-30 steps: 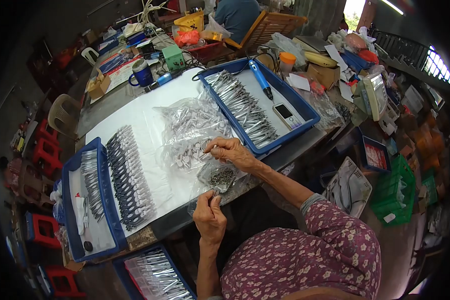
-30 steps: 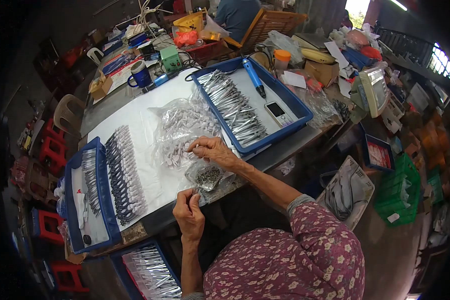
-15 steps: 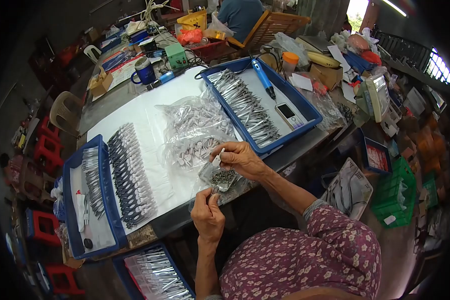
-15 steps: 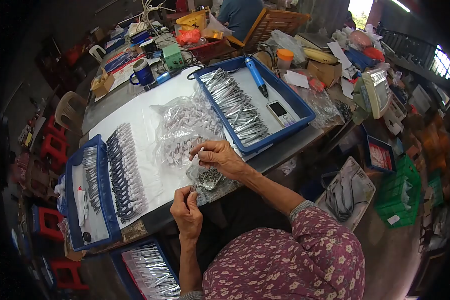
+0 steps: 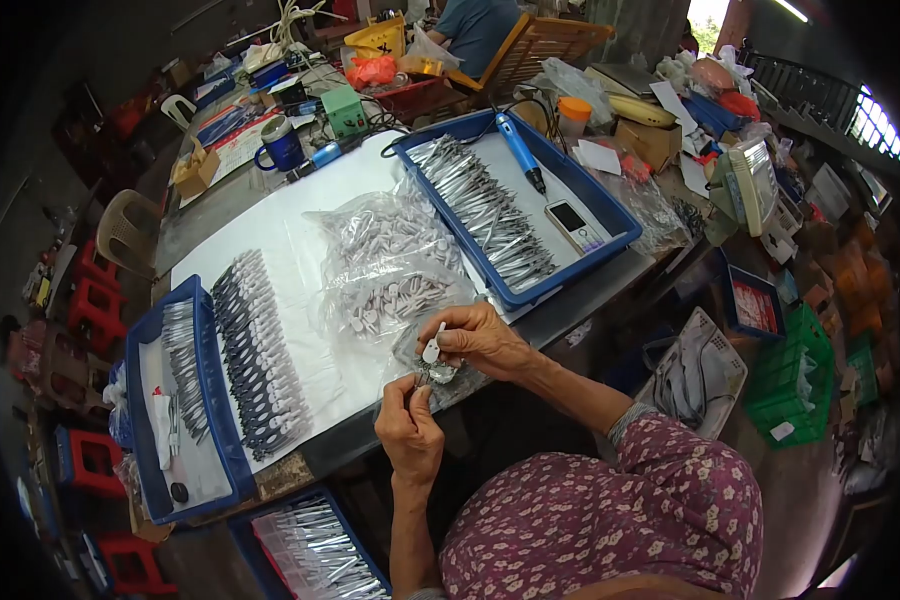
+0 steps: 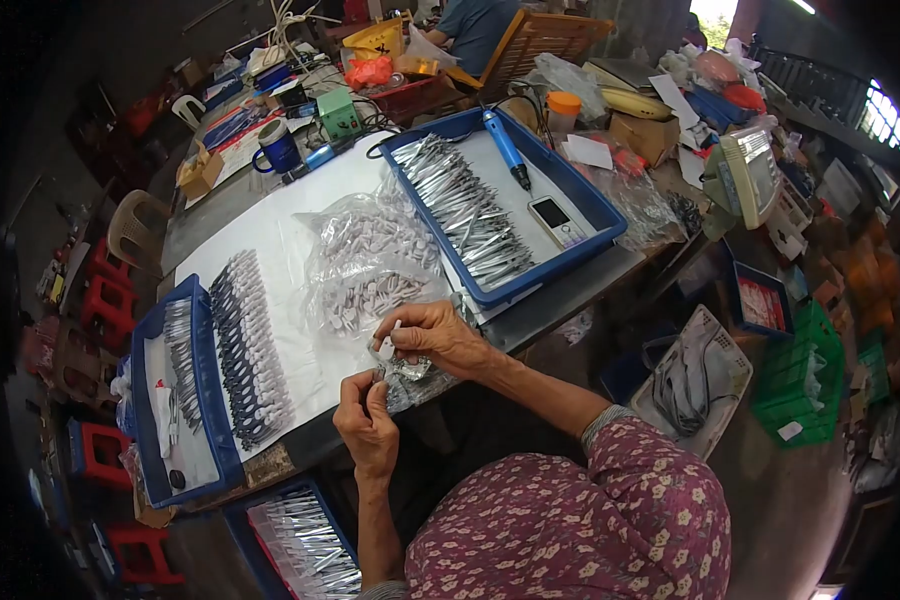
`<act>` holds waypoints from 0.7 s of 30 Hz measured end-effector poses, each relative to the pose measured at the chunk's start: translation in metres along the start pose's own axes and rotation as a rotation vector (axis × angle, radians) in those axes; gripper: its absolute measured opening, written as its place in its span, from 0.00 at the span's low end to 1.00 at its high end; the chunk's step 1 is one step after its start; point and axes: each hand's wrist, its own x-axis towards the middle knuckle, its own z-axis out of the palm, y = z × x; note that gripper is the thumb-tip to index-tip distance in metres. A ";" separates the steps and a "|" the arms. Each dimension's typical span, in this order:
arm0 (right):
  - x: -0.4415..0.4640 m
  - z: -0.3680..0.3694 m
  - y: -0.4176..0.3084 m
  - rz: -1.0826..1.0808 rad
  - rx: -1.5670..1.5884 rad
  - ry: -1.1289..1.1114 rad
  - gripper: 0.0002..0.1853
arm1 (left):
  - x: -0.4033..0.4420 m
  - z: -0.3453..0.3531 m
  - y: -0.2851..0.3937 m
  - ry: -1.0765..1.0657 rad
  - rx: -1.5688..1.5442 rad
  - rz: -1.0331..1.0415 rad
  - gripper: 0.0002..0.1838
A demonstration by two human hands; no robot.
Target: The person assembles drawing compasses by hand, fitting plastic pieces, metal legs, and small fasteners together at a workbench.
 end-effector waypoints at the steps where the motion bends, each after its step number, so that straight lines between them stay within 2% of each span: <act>1: -0.001 0.000 0.001 -0.002 0.005 0.004 0.14 | 0.000 0.000 0.001 -0.005 -0.001 -0.010 0.02; 21: -0.004 0.003 0.002 -0.012 -0.004 0.005 0.13 | -0.001 0.000 0.000 -0.013 0.006 0.014 0.03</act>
